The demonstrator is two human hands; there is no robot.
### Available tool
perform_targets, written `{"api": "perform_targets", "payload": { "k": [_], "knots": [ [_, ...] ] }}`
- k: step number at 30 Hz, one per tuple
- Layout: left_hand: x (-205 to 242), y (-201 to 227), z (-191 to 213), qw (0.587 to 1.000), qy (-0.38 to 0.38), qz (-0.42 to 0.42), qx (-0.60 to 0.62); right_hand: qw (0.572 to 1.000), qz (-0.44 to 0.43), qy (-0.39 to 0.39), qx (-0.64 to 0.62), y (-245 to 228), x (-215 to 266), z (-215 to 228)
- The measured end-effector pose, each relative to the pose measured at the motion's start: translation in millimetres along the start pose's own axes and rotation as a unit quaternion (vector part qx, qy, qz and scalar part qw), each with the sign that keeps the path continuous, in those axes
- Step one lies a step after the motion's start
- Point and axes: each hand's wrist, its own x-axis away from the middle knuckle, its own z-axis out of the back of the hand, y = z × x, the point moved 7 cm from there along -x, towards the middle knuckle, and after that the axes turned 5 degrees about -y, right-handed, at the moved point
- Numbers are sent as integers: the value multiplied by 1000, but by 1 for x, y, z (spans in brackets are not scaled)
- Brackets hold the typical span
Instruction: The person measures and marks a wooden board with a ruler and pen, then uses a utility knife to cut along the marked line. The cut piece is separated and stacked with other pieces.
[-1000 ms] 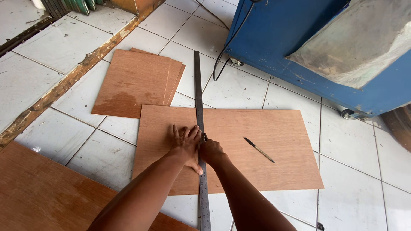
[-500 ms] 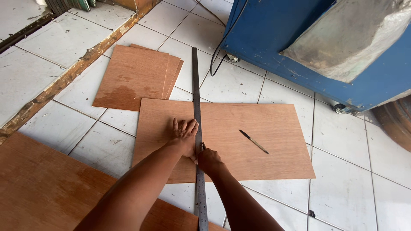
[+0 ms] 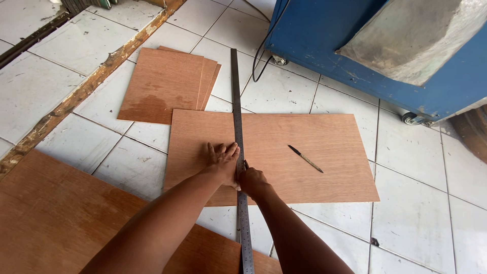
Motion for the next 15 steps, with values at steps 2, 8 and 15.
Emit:
{"api": "perform_targets", "payload": {
  "k": [2,8,15],
  "knots": [
    [3,3,0,1000,-5,7,-11,1000,9,17,21,-1,4,-12],
    [-8,3,-3,998,-8,24,-60,994,5,106,1,-10,52,-43],
    [-1,7,7,993,-31,41,-102,979,21,200,41,-8,54,-130]
  ]
}}
